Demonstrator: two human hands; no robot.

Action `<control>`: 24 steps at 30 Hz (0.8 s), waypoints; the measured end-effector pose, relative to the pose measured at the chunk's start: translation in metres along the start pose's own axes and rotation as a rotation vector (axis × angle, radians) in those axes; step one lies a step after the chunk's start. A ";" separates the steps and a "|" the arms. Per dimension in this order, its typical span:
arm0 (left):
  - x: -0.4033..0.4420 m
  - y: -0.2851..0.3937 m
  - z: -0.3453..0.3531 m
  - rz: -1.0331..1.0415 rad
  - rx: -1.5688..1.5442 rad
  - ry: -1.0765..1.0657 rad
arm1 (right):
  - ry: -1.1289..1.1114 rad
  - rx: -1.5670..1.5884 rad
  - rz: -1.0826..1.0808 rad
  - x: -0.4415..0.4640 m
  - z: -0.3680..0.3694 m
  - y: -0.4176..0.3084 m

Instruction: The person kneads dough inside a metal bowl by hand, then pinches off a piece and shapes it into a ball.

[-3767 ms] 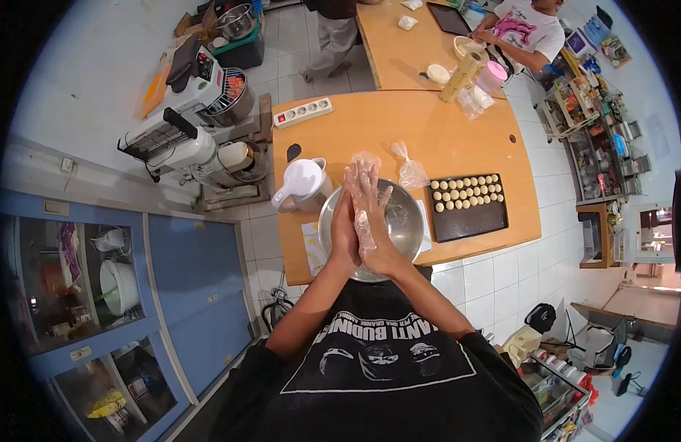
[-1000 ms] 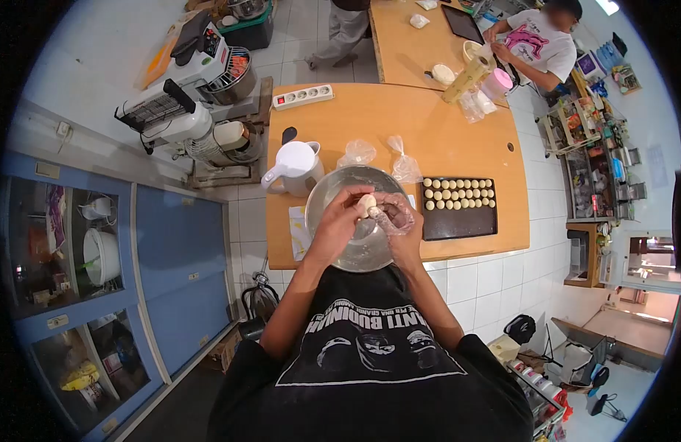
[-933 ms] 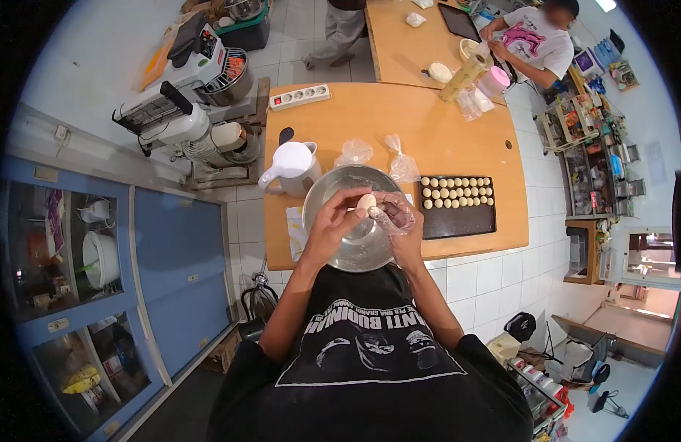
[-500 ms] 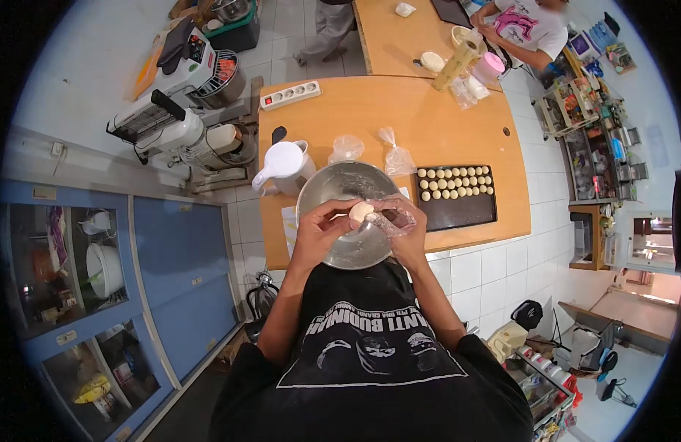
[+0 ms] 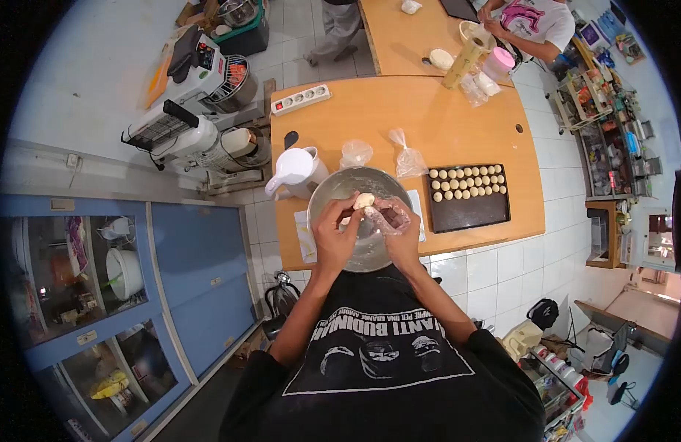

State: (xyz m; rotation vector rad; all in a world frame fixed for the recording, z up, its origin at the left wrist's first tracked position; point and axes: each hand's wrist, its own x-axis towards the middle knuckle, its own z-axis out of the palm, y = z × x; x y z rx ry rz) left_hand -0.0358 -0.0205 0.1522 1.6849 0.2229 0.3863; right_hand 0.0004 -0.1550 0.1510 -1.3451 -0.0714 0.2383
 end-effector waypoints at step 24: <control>-0.016 0.004 0.007 -0.101 -0.068 0.024 | -0.404 -0.103 0.017 0.021 -0.040 -0.005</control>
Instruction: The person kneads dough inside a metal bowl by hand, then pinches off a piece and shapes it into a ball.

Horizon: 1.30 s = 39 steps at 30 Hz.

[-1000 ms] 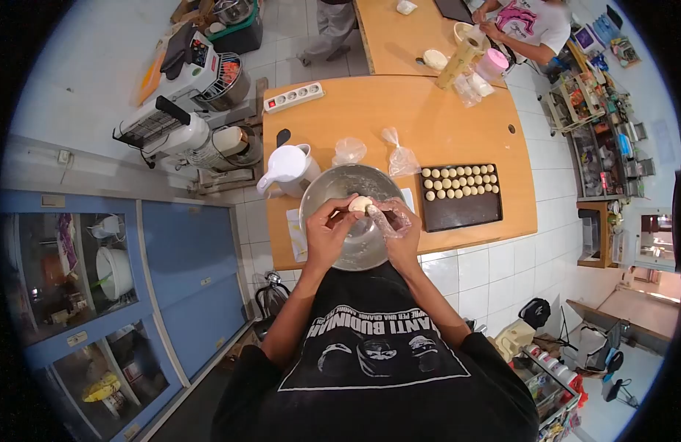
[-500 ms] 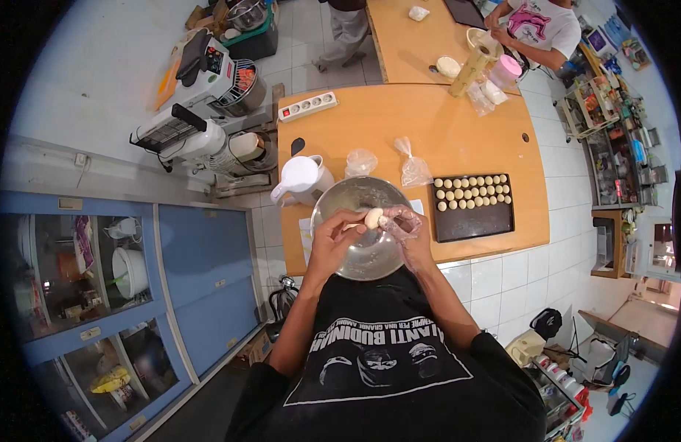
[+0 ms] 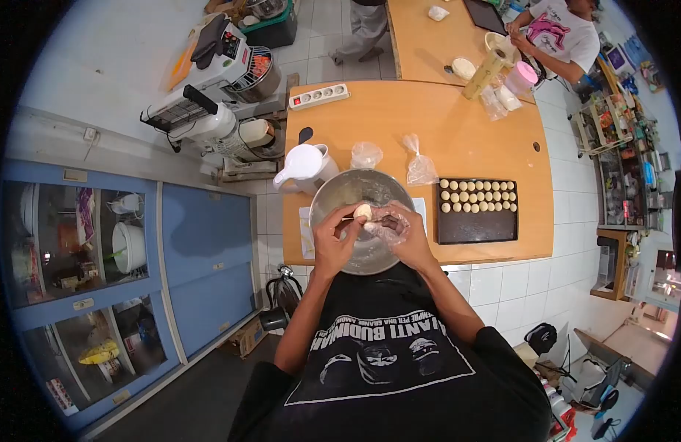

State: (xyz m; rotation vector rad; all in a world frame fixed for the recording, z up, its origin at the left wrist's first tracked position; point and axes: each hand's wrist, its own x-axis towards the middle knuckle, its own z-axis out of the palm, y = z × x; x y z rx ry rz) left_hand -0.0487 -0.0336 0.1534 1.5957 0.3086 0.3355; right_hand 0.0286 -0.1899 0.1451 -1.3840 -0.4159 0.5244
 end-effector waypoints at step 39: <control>-0.018 -0.027 0.016 -0.319 -0.332 -0.171 | -0.216 -0.540 -0.276 -0.007 -0.048 -0.017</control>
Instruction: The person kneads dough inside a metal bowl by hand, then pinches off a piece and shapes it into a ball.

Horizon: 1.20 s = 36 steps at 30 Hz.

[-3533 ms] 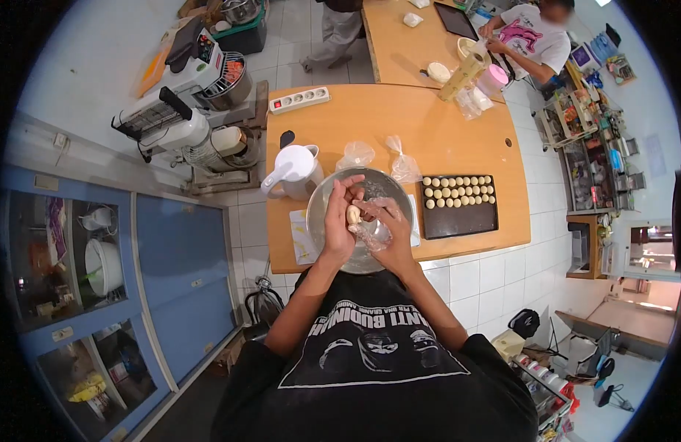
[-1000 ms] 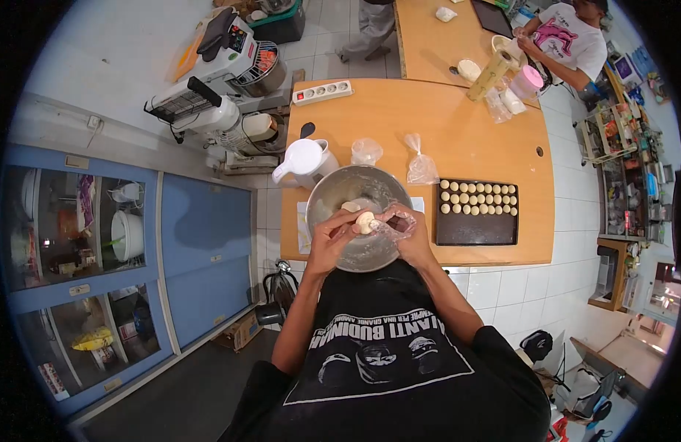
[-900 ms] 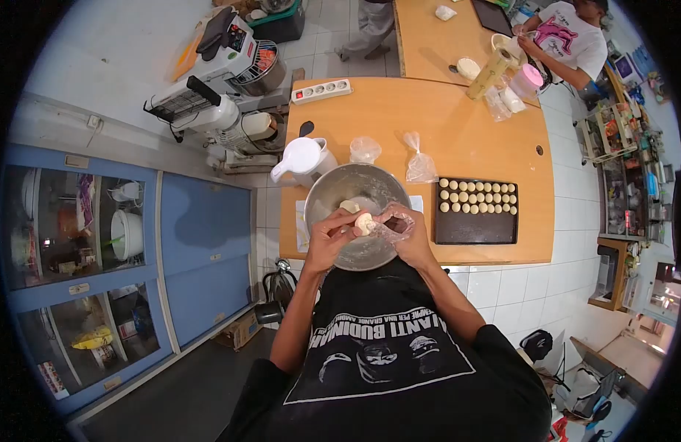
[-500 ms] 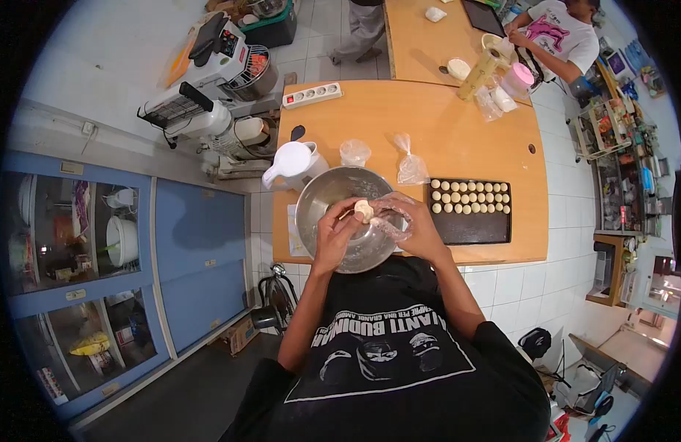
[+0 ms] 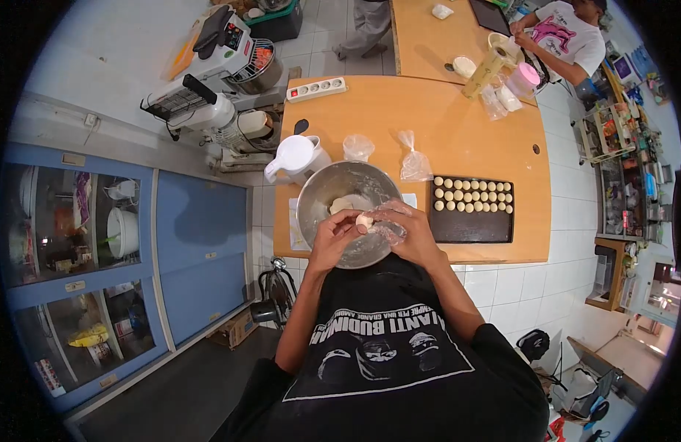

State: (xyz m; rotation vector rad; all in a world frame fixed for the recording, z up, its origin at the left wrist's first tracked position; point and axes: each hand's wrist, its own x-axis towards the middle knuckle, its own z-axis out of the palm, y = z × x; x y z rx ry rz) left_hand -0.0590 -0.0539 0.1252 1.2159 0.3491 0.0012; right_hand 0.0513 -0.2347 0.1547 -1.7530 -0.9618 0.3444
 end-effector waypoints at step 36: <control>-0.008 -0.002 -0.012 -0.043 -0.030 -0.085 | -0.046 0.287 0.052 0.005 0.012 0.028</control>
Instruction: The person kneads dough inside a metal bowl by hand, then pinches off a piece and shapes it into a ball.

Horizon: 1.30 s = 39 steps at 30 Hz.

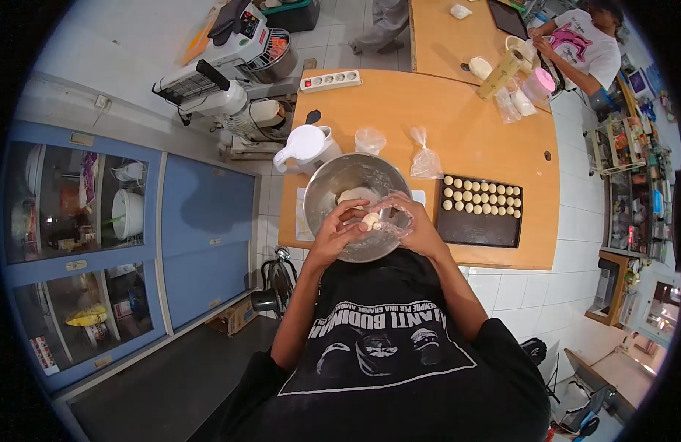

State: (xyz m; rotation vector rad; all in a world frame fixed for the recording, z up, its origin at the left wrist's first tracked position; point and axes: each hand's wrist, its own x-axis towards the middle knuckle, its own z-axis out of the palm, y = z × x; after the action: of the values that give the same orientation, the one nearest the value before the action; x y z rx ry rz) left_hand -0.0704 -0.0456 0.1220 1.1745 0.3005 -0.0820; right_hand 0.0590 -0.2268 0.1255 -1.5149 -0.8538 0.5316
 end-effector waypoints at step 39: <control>0.004 -0.021 0.008 0.148 0.329 0.170 | 0.099 -0.126 -0.025 -0.006 0.021 0.010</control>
State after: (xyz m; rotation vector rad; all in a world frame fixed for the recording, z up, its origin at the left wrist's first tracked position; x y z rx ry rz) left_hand -0.0699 -0.0608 0.1045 1.5309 0.3571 0.1024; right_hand 0.0415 -0.2181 0.1124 -1.6289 -0.8408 0.3867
